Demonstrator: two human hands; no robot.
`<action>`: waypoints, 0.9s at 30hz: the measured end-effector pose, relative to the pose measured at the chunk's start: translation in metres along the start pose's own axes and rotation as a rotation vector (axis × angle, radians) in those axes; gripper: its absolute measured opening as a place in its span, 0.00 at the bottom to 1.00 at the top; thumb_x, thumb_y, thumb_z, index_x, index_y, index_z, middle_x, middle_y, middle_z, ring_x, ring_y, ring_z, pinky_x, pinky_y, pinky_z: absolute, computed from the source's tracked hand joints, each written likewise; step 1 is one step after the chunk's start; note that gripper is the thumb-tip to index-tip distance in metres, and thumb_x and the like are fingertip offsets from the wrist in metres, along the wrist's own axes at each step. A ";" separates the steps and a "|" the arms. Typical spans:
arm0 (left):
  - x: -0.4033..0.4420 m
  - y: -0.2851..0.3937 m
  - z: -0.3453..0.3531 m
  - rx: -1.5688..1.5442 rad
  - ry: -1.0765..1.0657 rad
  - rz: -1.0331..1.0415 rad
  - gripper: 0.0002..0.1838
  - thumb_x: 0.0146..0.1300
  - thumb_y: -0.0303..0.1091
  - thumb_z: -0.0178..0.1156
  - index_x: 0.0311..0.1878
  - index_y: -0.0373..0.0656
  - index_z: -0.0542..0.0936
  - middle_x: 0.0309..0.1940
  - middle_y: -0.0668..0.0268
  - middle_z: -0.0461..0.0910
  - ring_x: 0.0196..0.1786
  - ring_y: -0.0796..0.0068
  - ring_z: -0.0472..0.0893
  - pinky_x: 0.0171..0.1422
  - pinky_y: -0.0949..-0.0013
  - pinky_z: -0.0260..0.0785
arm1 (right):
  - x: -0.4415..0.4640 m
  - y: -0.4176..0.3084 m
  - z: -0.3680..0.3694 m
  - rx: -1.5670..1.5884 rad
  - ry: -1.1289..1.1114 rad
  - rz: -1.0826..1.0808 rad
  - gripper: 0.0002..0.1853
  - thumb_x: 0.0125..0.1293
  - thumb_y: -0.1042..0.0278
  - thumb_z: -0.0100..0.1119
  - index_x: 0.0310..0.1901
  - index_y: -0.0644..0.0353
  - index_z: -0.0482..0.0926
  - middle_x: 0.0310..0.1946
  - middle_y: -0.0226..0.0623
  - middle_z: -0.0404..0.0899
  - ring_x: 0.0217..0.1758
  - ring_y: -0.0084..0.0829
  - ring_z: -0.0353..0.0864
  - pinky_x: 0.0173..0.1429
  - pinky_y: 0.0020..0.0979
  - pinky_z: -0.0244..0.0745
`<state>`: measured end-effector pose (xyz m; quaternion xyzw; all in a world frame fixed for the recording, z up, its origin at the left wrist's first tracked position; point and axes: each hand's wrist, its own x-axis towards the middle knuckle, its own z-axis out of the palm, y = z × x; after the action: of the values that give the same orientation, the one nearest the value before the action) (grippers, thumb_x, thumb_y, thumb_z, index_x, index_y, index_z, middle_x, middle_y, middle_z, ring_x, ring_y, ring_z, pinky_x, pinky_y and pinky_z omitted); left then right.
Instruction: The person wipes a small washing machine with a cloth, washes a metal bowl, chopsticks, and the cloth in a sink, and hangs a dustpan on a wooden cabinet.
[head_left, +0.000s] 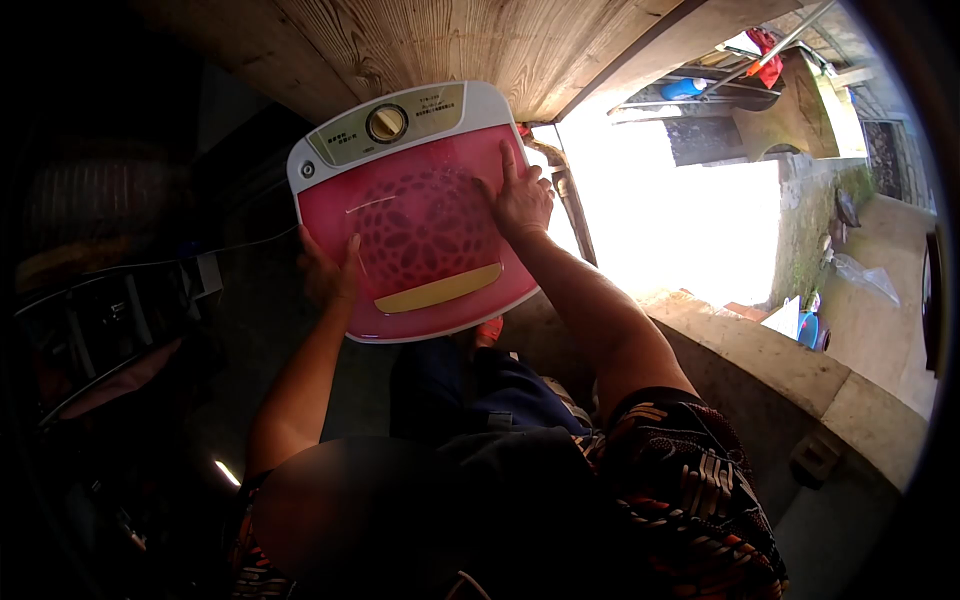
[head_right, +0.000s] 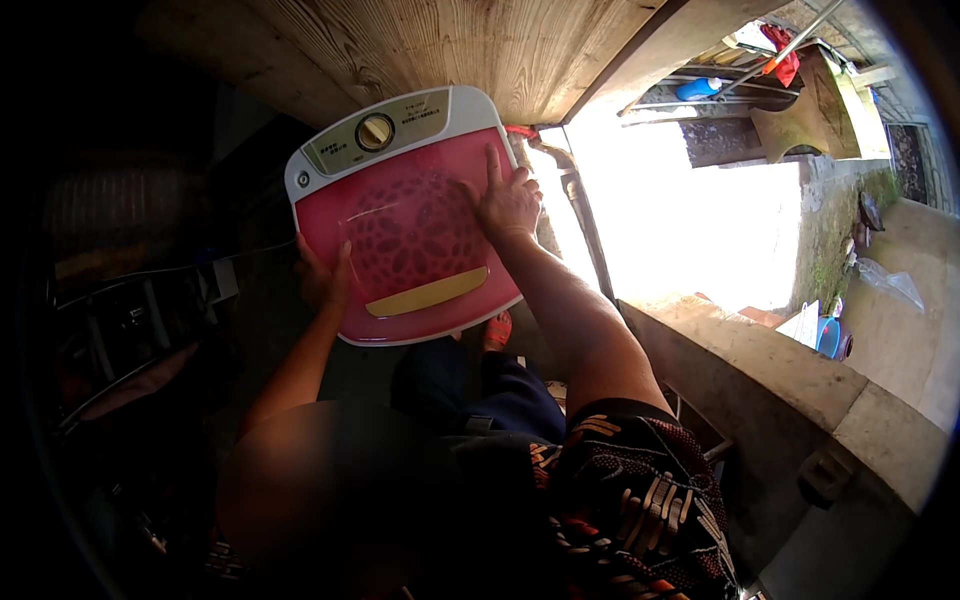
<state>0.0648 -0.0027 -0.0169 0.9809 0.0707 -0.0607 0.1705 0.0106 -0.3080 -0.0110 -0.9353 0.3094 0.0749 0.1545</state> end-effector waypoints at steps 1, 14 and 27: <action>0.000 0.000 0.000 -0.001 0.001 0.000 0.56 0.53 0.72 0.60 0.78 0.57 0.46 0.54 0.48 0.69 0.50 0.45 0.78 0.51 0.49 0.71 | 0.000 -0.001 -0.001 -0.002 0.002 0.001 0.43 0.65 0.27 0.46 0.77 0.31 0.47 0.52 0.54 0.68 0.53 0.54 0.73 0.58 0.49 0.69; -0.001 0.001 -0.002 -0.025 0.001 0.007 0.56 0.53 0.69 0.61 0.78 0.57 0.46 0.56 0.47 0.69 0.52 0.45 0.78 0.54 0.49 0.71 | -0.001 -0.001 -0.001 -0.016 0.002 0.004 0.42 0.65 0.28 0.47 0.77 0.31 0.47 0.52 0.55 0.68 0.53 0.55 0.74 0.58 0.50 0.69; 0.000 0.001 0.001 -0.028 0.020 0.018 0.55 0.54 0.68 0.62 0.78 0.56 0.46 0.55 0.48 0.70 0.52 0.45 0.78 0.54 0.50 0.71 | 0.000 0.000 -0.001 0.010 -0.007 0.003 0.43 0.65 0.28 0.48 0.77 0.32 0.48 0.52 0.54 0.68 0.54 0.55 0.73 0.58 0.50 0.69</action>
<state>0.0647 -0.0034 -0.0172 0.9796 0.0642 -0.0486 0.1839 0.0103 -0.3084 -0.0098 -0.9338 0.3105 0.0769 0.1603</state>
